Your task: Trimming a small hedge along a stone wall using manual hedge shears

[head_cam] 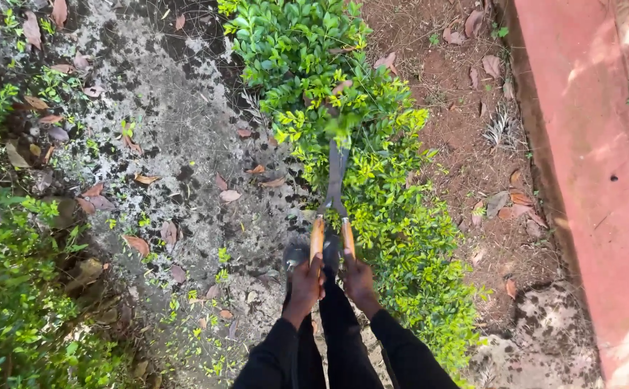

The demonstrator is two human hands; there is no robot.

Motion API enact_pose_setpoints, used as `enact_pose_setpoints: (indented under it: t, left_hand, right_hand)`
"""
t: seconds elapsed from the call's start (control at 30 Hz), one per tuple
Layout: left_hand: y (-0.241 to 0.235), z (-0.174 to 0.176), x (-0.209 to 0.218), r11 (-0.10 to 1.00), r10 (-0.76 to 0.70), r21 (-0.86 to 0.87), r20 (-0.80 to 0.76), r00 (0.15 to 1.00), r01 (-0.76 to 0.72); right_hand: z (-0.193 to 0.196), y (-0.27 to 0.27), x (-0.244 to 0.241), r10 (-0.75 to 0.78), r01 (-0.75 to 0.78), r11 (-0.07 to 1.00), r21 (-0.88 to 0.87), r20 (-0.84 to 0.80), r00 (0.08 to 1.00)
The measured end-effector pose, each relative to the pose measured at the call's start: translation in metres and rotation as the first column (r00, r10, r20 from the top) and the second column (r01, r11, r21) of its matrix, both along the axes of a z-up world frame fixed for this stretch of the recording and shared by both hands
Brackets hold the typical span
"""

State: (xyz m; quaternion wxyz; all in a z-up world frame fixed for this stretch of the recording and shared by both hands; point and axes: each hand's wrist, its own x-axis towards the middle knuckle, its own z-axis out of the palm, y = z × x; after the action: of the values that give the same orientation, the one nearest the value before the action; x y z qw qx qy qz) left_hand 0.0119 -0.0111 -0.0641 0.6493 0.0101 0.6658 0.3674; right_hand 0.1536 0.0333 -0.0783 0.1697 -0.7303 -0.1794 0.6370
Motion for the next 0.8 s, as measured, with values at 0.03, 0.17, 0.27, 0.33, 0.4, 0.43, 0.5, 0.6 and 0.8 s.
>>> enact_pose_setpoints:
  t: [0.03,0.17,0.27,0.33,0.4,0.43,0.5,0.6,0.8]
  left_hand:
    - [0.000,0.007,-0.002,1.000,0.002,0.001,-0.002,1.000,-0.002]
    - [-0.017,0.005,-0.044,0.995,-0.100,-0.006,-0.024,0.995,0.100]
    - [-0.022,-0.011,-0.089,0.960,-0.280,-0.029,-0.127,0.951,0.279]
    - [-0.012,-0.019,-0.095,0.913,-0.406,-0.049,-0.189,0.894,0.404]
    - [0.010,-0.026,-0.079,0.980,-0.184,0.074,-0.038,0.982,0.186]
    - [0.009,-0.009,-0.050,0.980,-0.188,0.057,-0.036,0.982,0.189]
    - [0.039,0.013,0.005,0.996,0.049,-0.075,0.079,0.996,-0.043]
    - [0.041,0.024,0.023,0.993,0.107,-0.051,0.088,0.990,-0.103]
    - [0.029,0.039,0.022,0.995,-0.004,-0.094,0.130,0.992,0.017]
  right_hand:
    - [0.015,0.004,0.007,0.002,-0.002,1.000,0.001,-0.002,1.000]
    - [0.029,0.007,0.058,0.238,-0.244,0.968,0.052,0.108,0.965]
    - [0.017,0.017,0.102,0.456,-0.475,0.879,0.042,0.223,0.862]
    - [0.001,0.026,0.107,0.518,-0.533,0.846,0.007,0.229,0.824]
    - [-0.029,0.033,0.091,0.391,-0.413,0.905,0.105,0.180,0.903]
    - [-0.078,-0.007,0.090,0.391,-0.410,0.908,0.089,0.173,0.904]
    - [-0.200,-0.031,0.061,-0.372,0.241,0.914,-0.325,-0.438,0.819]
    - [-0.117,-0.005,0.048,-0.380,0.249,0.914,-0.320,-0.461,0.802]
    - [0.050,0.024,0.013,0.116,-0.120,0.991,-0.055,-0.070,0.991]
